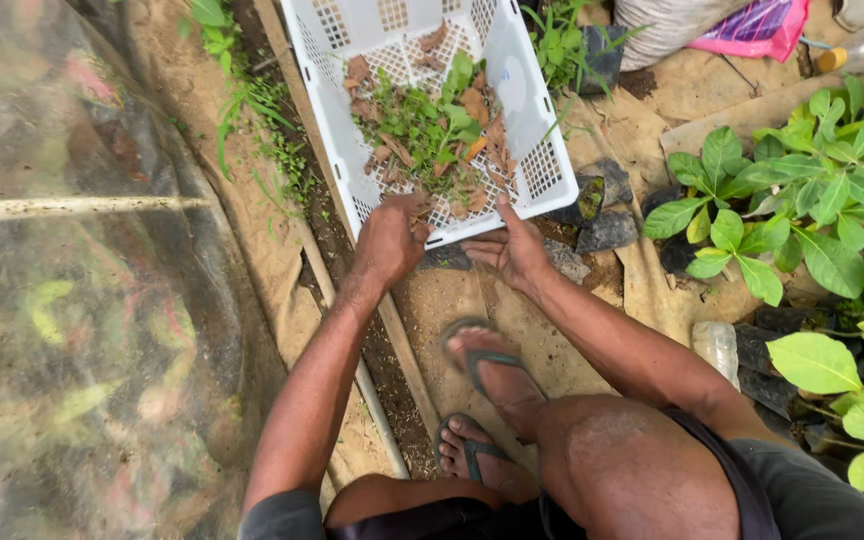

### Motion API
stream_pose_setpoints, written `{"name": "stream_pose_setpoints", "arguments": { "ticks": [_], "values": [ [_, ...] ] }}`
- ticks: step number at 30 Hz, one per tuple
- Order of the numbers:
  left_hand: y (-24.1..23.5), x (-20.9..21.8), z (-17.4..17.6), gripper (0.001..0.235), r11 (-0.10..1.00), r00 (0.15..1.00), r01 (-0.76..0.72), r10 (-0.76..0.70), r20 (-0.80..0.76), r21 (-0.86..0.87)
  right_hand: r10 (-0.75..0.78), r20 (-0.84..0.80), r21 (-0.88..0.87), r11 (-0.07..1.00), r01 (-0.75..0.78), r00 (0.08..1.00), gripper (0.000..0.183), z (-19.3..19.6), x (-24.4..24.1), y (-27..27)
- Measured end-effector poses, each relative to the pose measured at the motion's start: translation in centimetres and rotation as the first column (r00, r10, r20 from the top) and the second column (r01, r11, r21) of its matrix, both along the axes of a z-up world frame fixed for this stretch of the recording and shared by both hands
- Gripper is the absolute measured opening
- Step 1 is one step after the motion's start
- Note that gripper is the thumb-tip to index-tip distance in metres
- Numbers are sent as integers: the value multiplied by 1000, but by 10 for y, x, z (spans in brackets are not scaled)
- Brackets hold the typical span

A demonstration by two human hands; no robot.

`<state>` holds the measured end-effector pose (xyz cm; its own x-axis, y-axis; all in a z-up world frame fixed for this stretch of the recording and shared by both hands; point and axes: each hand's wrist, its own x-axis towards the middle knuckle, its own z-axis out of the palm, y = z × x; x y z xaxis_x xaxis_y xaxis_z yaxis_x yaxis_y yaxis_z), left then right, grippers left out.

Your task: The person removes small weeds from a narrow soil bed next to a plastic-covered structure. They pull the weeds by hand and place them into a white plastic basket. The person also handles small potted seedlings, moving them from the ground into the basket.

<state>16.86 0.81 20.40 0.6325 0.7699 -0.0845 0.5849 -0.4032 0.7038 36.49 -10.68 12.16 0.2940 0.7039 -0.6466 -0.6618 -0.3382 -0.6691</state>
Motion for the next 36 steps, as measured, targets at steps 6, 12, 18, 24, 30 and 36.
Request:
{"name": "stream_pose_setpoints", "arguments": {
  "ticks": [6, 12, 18, 24, 30, 36],
  "values": [
    [-32, -54, 2, 39, 991, 986, -103, 91, 141, 83, -160, -25, 102, 982, 162, 987, 35, 2, 7, 27],
    [-62, -102, 2, 33, 951, 939, -309, 304, 163, 8, -224, -87, 107, 967, 232, 971, 32, 1, 12, 97],
    [-93, -106, -5, 27, 877, 888, -439, 456, 52, -194, -204, -115, 169, 960, 221, 972, 32, -32, 31, 182],
    [-124, -102, -27, 26, 851, 862, -507, 496, -104, -140, 160, 190, 361, 906, -220, 969, 43, -84, 0, 145],
    [-150, -96, 16, 24, 702, 705, -702, 664, -250, -118, 346, 300, 79, 920, -384, 889, 30, -98, -1, 85],
    [-134, -51, 110, 18, 729, 687, -665, 683, -248, 163, 251, 961, -270, 783, -561, -113, 25, -66, 126, 99]
  ]
}}
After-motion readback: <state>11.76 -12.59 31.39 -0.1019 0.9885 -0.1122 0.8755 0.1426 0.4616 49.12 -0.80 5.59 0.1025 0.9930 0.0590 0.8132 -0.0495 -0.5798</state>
